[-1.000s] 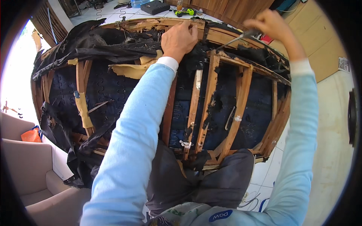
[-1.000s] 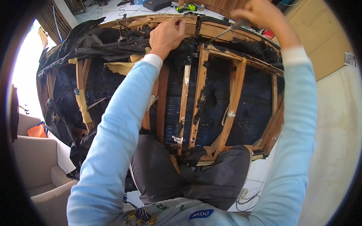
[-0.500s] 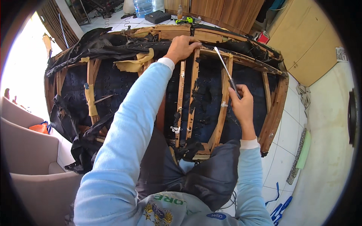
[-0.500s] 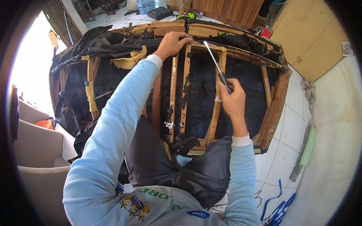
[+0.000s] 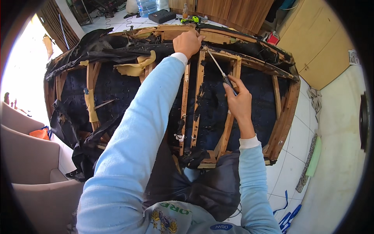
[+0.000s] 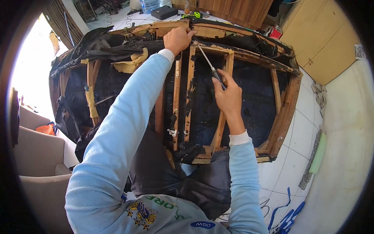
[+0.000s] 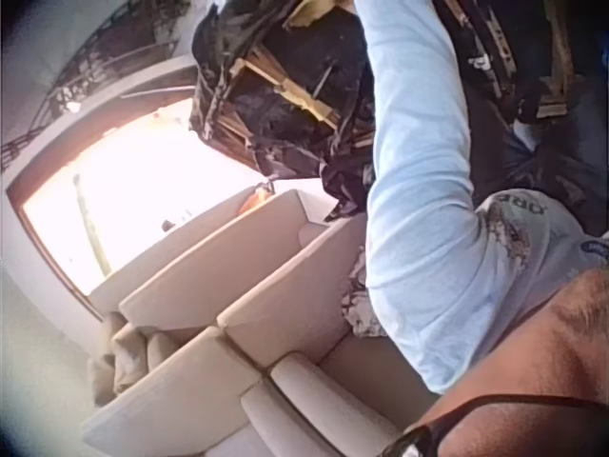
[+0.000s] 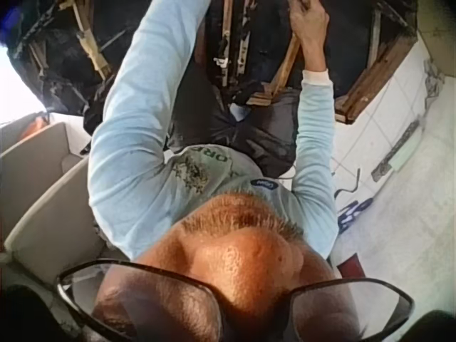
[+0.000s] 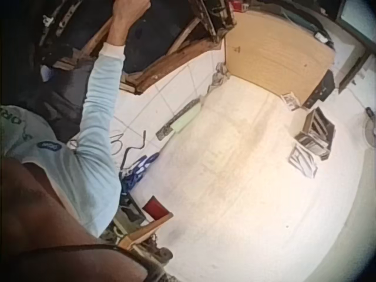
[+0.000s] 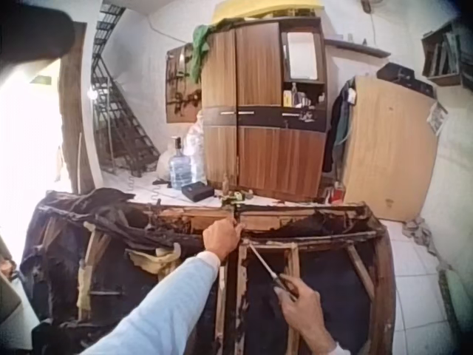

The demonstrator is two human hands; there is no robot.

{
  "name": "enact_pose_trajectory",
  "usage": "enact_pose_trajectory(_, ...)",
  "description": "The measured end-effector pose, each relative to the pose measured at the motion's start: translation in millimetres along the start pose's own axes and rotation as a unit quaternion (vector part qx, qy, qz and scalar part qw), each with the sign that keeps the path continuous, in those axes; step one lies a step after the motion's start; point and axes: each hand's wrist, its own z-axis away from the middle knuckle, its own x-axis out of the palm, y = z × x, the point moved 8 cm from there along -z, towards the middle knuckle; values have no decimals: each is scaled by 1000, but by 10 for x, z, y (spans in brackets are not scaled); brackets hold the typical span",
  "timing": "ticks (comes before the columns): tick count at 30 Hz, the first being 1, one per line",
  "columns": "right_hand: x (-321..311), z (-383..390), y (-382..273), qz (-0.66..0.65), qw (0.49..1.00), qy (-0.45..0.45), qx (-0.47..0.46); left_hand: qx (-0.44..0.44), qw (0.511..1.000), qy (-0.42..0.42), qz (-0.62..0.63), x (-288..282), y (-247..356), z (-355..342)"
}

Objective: The person sits on the floor and uses a screwdriver to remove screws from the wooden frame of an overturned sofa. They systematically loosen fasteners along the frame's edge, occasionally adjusting their grip and position to reach different sections.

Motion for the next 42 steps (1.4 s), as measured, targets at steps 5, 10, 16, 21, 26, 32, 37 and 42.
enact_pose_trajectory(5,-44,-23,194,-30,996,50,-64,138,980,4,141,-88,26,222)
enact_pose_trajectory(10,82,-154,211,-24,997,32,-62,272,955,-8,119,-104,15,315)
enact_pose_trajectory(16,33,-179,274,-35,997,23,-66,261,958,-51,107,-81,78,330)
enact_pose_trajectory(21,92,-159,349,-62,996,16,-61,264,958,-46,101,-99,62,353)
enact_pose_trajectory(26,151,-161,447,-105,993,10,-62,260,959,-63,90,-78,79,344)
enact_pose_trajectory(32,200,-131,424,-118,992,5,-54,247,960,-94,91,-45,41,255)
enact_pose_trajectory(37,169,-120,491,-123,991,17,-55,225,962,-128,84,-37,98,296)
enact_pose_trajectory(42,233,-129,470,-113,990,30,-77,258,956,-29,137,-76,30,276)
